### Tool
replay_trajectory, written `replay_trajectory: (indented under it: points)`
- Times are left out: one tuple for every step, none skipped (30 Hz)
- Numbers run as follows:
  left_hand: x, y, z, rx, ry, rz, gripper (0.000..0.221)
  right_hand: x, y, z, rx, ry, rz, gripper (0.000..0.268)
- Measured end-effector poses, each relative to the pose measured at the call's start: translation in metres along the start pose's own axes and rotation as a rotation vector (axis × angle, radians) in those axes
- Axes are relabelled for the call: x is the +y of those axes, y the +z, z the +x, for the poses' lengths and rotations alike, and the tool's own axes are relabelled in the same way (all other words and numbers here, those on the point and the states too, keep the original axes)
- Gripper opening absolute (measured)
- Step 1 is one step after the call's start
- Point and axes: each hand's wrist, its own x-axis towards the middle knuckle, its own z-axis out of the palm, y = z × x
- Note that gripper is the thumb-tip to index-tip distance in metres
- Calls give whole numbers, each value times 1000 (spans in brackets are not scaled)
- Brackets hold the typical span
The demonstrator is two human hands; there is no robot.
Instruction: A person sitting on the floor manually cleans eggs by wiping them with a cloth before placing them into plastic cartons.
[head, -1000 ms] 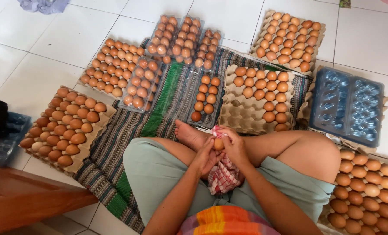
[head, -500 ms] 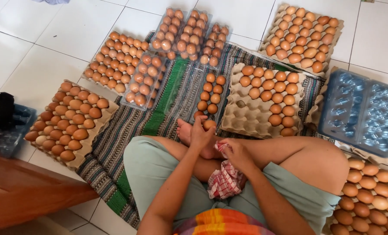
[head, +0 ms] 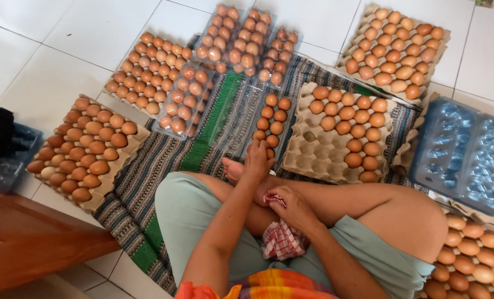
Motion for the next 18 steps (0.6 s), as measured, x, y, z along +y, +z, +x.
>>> replay_trajectory:
  points:
    - [3,-13,-7,7,-5,0,54,-6,-7,-4,-5,-7,-2,32]
    - [7,-25,-14,-13,6,-33,59,-11,-15,-7,-19,-24,33,40]
    - [9,-38,-21,-32,18,-67,64,-17,-23,-10,-34,-41,69,49]
    - [-5,-46,-15,-24,13,-68,64,-28,-37,-2,-39,-48,66,49]
    - [-19,-54,-8,-18,-73,-70,63,-38,-51,5,-12,-10,78,47]
    - [-33,-58,-8,-20,-164,-76,62,-47,-64,8,11,37,90,46]
    - [-43,-69,-12,-19,-173,-80,62,-31,-61,19,1,38,87,46]
    - [-53,-82,-14,175,-183,-97,58,-16,-58,33,-7,75,-58,40]
    - [-64,-95,-16,370,-192,-112,55,-1,-55,46,-14,111,-203,34]
    - [-86,-85,-13,369,-199,-114,55,13,-38,59,-21,112,-204,34]
    - [-108,-74,-9,530,-277,-122,56,28,-22,72,-92,117,-299,28]
    - [-129,-66,-1,688,-350,-128,58,41,-7,87,-159,124,-391,24]
    - [-142,-52,3,683,-351,-128,58,43,0,91,-162,129,-390,24]
    - [-156,-39,8,583,-468,-254,65,44,8,97,-219,103,-528,20]
    - [-170,-27,12,478,-582,-378,72,46,16,102,-276,76,-666,27]
    - [-181,-15,17,478,-582,-376,72,40,21,104,-276,76,-665,27]
    - [-191,-4,22,396,-622,-376,68,33,25,106,-232,48,-711,31]
    - [-200,6,29,317,-660,-376,65,27,29,109,-186,18,-759,36]
